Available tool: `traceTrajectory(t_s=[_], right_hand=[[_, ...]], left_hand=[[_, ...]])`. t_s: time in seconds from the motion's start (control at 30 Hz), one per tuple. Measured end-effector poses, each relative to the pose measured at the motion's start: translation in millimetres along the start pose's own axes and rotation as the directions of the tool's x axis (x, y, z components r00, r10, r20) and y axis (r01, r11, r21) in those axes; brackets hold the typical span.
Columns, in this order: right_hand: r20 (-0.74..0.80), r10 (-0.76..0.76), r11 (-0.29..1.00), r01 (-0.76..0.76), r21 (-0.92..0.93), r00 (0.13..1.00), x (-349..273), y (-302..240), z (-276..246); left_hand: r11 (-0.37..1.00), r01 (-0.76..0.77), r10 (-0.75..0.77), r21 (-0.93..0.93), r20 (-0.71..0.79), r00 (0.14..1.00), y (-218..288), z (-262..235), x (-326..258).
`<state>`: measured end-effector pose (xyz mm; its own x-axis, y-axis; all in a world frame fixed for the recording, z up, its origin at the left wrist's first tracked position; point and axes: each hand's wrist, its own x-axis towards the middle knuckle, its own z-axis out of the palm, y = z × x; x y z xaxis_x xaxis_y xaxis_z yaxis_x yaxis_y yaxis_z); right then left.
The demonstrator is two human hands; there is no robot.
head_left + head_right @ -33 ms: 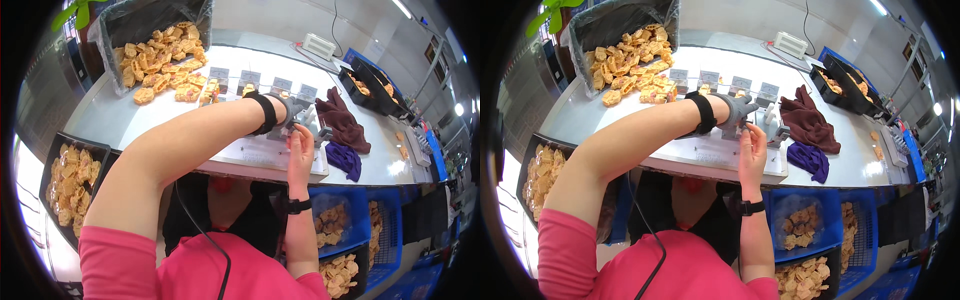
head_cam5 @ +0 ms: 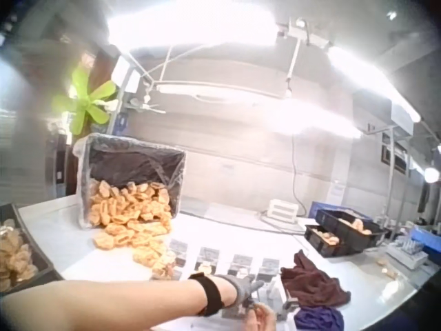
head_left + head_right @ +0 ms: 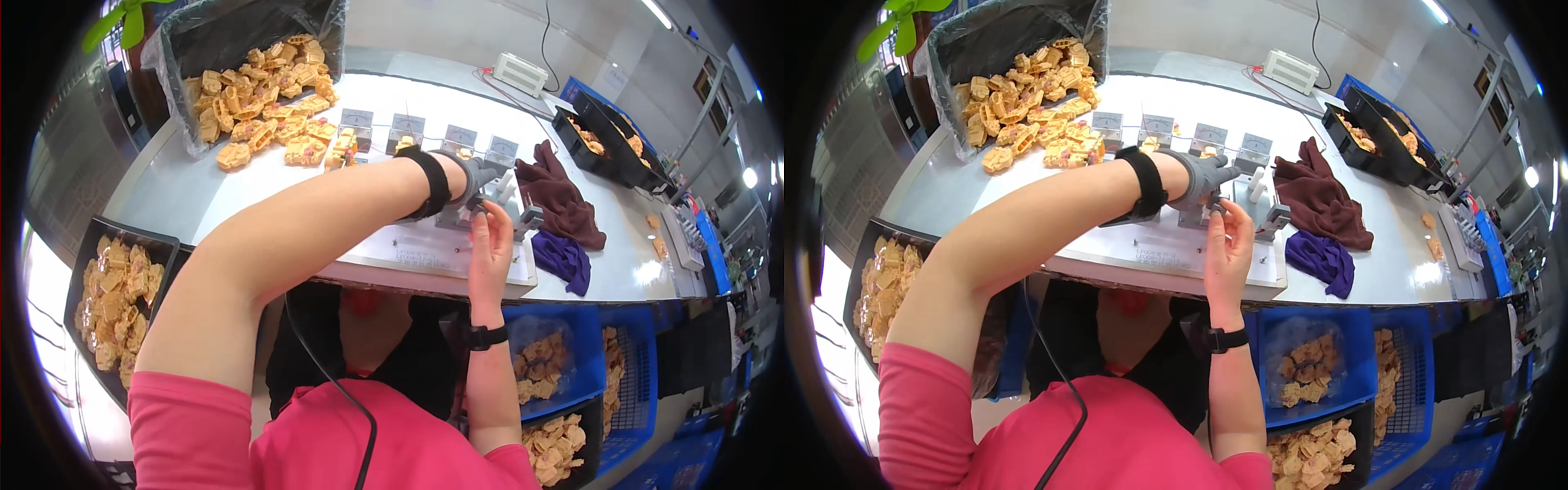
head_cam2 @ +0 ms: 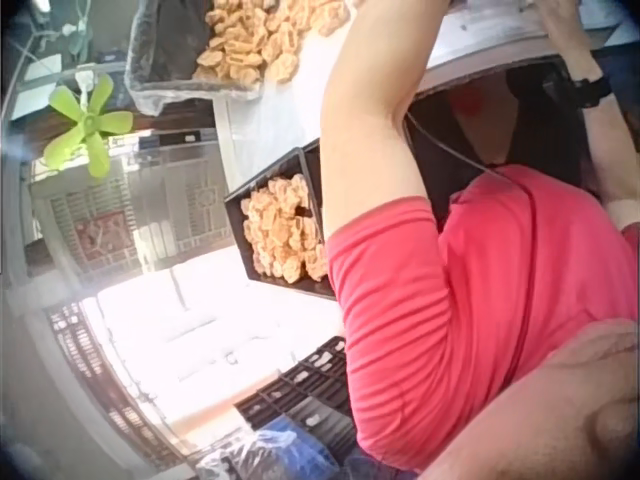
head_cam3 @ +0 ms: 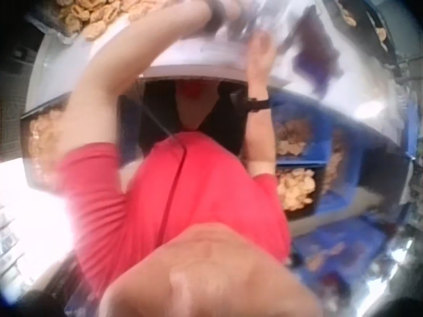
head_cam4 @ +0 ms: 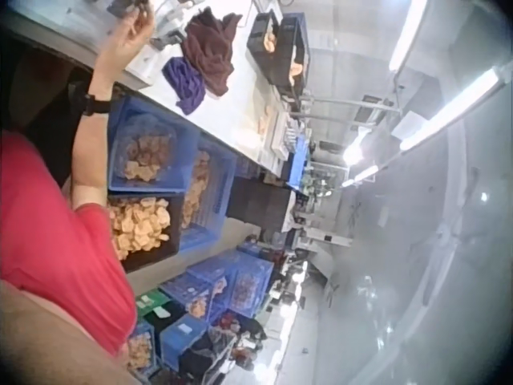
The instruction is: The person repeatedly places yellow plastic electronic housings onto a multi-station testing rig, presses a lever to engage the test, and then removes the components. They handle the components one at a time, moving them between the rig and nearby trays. The person also briefly wipes the work surface with a cloth.
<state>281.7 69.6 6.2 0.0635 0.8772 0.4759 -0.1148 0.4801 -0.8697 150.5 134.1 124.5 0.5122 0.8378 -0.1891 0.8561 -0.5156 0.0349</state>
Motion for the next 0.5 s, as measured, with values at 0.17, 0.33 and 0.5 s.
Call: traceTrajectory(t_s=[0.17, 0.33, 0.5], right_hand=[[-0.149, 0.028, 1.0, -0.029, 0.0, 0.988, -1, 5, -23], [0.171, 0.072, 0.969, -0.028, -0.246, 0.983, -12, -24, -29], [0.411, 0.016, 0.744, 0.264, -0.614, 0.912, -7, -29, -39]], left_hand=[[0.941, -0.232, 0.112, -0.245, -0.423, 0.899, 7, -10, -55], [0.631, -0.291, -0.497, -0.719, -0.663, 0.56, -26, 38, -169], [0.156, -0.43, -0.922, -0.889, -0.287, 0.26, -71, 127, -198]])
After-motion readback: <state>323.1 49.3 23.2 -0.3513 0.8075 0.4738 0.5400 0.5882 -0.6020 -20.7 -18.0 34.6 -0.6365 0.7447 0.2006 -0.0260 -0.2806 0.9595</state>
